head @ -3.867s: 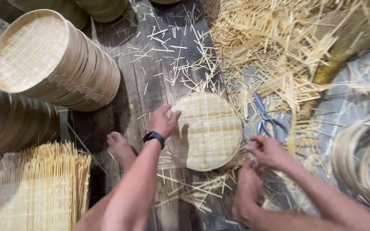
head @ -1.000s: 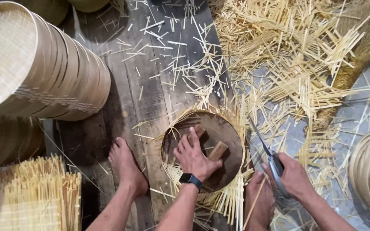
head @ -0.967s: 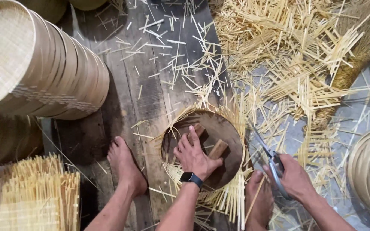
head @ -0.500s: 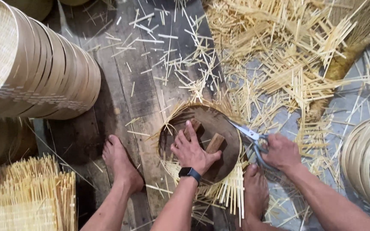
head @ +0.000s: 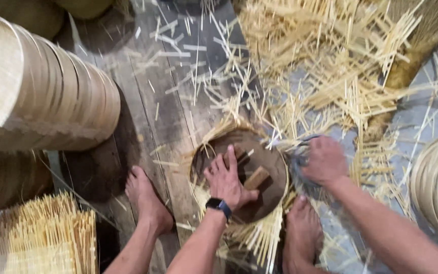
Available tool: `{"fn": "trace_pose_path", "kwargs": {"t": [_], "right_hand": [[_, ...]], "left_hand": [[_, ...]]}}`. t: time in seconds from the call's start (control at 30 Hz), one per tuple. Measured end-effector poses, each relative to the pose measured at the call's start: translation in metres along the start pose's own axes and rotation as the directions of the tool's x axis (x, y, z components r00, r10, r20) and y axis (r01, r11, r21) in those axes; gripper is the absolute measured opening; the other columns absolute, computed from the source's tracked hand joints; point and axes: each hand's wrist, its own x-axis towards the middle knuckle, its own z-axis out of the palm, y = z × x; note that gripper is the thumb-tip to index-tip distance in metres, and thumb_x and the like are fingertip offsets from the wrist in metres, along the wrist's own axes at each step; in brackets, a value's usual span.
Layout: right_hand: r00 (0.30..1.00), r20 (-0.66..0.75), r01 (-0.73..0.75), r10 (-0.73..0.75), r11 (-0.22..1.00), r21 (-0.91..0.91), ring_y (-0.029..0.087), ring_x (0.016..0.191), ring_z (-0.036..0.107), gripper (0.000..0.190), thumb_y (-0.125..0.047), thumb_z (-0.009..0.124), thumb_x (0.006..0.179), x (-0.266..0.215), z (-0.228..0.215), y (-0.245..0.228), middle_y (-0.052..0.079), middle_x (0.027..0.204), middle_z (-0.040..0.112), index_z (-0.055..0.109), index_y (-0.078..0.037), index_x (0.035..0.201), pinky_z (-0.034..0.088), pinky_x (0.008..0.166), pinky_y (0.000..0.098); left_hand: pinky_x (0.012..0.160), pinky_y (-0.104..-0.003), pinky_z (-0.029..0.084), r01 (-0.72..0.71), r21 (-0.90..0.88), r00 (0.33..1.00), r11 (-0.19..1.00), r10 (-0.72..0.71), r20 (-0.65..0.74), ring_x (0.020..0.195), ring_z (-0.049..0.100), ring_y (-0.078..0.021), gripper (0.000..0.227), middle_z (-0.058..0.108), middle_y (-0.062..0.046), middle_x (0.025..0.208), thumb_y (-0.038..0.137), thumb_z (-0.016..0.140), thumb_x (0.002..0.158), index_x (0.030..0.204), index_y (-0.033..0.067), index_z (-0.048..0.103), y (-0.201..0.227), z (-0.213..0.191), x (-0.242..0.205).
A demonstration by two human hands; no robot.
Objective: Weaving bamboo strips into a circular mat and trimming the edges to fit a hoop for a steamer basket.
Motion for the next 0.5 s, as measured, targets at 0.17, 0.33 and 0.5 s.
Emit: {"fn": "trace_pose_path", "kwargs": {"t": [0.17,0.33,0.5], "right_hand": [[0.929,0.371,-0.114,-0.007,0.946,0.302,0.021,0.074,0.064,0.024,-0.031,0.059,0.094,-0.012,0.035,0.014,0.008,0.085,0.067,0.066,-0.010,0.103,0.056,0.063,0.0361],[0.926,0.365,-0.189,0.093,0.953,0.237,0.029,0.083,0.066,0.048,-0.049,0.071,0.083,-0.006,-0.003,0.033,0.015,0.089,0.065,0.065,-0.004,0.098,0.056,0.073,0.0454],[0.999,0.027,0.029,-0.037,0.968,0.251,0.032,0.085,0.066,0.053,-0.044,0.073,0.063,0.019,-0.017,-0.008,0.017,0.088,0.065,0.064,-0.001,0.093,0.054,0.074,0.0444]], "left_hand": [[0.110,-0.068,0.023,-0.096,0.036,0.994,0.995,0.094,0.053,0.137,0.035,-0.0455,0.152,0.036,-0.026,0.147,0.053,0.099,0.043,0.159,0.0158,0.009,-0.007,-0.019,0.003],[0.108,-0.064,0.025,-0.217,-0.007,0.976,0.976,0.217,0.003,0.133,0.040,-0.0406,0.131,0.045,-0.021,0.140,0.063,0.094,0.049,0.153,0.0186,0.028,-0.011,-0.016,0.009],[0.105,-0.055,0.030,-0.255,-0.103,0.946,0.962,0.226,-0.235,0.121,0.052,-0.0325,0.074,0.059,-0.013,0.121,0.055,0.079,0.079,0.142,0.0230,0.056,-0.021,0.004,0.020]]}}
